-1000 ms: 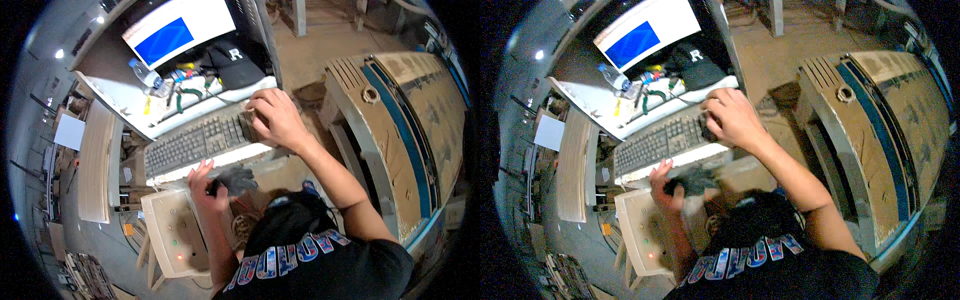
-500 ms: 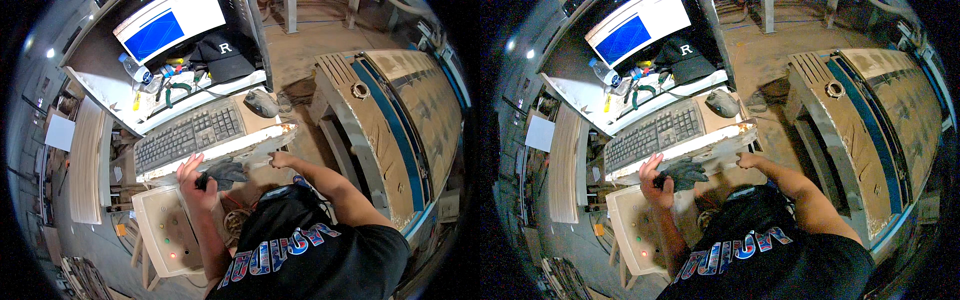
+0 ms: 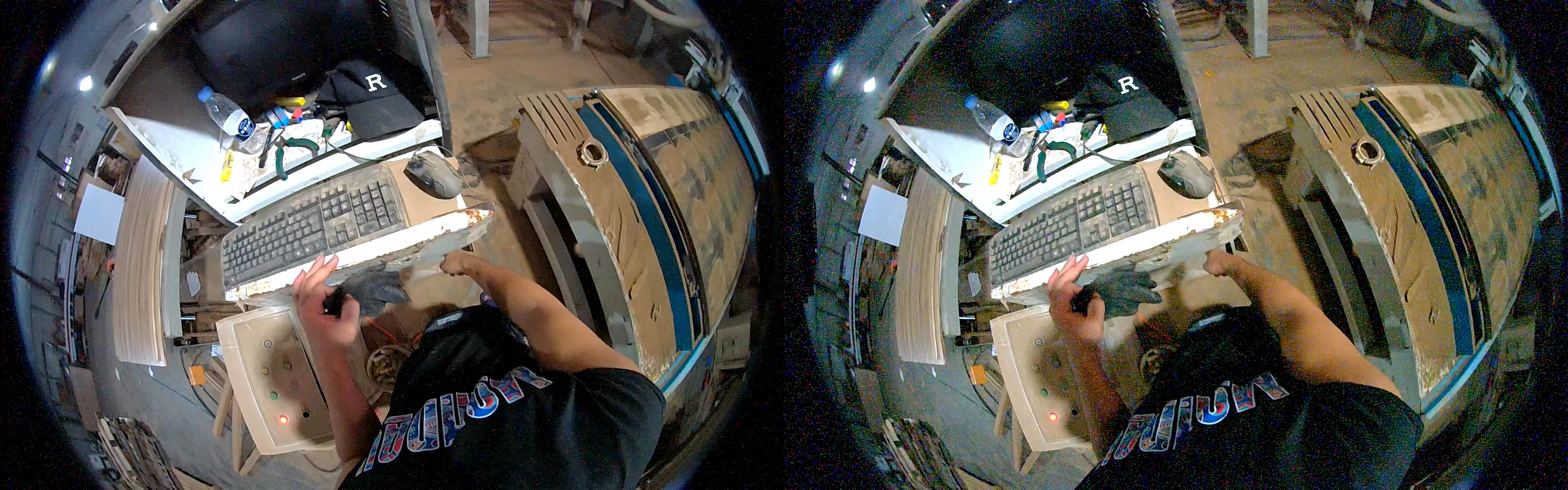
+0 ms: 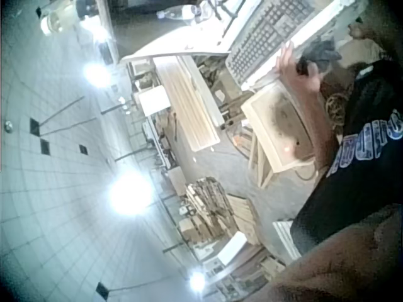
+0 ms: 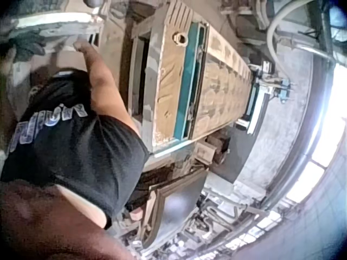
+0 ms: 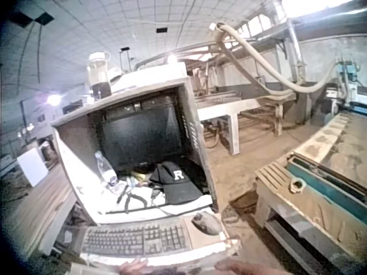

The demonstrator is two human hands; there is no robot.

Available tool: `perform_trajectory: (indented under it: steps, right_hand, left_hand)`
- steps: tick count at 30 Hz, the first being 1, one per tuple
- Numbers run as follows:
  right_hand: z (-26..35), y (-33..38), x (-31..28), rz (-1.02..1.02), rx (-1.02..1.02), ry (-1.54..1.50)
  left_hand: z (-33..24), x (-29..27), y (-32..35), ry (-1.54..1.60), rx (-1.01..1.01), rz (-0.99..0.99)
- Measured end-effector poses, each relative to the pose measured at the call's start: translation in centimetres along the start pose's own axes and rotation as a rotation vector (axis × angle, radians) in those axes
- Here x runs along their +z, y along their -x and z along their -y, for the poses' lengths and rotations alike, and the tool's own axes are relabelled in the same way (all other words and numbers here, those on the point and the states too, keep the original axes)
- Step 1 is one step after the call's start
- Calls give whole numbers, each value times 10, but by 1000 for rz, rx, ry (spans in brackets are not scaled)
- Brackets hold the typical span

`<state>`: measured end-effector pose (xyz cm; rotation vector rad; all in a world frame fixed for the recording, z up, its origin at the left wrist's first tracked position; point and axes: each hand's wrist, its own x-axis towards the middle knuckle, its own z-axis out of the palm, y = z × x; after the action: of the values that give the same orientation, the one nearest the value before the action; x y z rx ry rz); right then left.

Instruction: The person operates a computer console for a woodworking machine by using a keyboard and mouse to interact with software and pressing buttons on a control unit while holding a glove.

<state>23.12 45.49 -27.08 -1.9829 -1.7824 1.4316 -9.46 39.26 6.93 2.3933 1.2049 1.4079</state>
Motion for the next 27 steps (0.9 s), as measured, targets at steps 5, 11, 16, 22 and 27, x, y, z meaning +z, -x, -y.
perform_trajectory:
  steps: [5, 11, 16, 22, 27]
  right_hand:
    - [57, 37, 35, 261, -548, 329]
    - [236, 236, -98, 504, -493, 523]
    - [290, 286, -168, 298, -753, 129]
    - [282, 233, -180, -827, -817, 335]
    - [261, 208, -172, -964, -731, 439]
  left_hand:
    - [6, -19, 23, -3, -158, 17]
    - [-4, -7, 6, 20, -72, -25]
    - [-3, -13, 9, 2, -125, -10]
    - [0, -9, 16, -1, -106, -14]
    - [-4, -10, 13, 33, -133, -20]
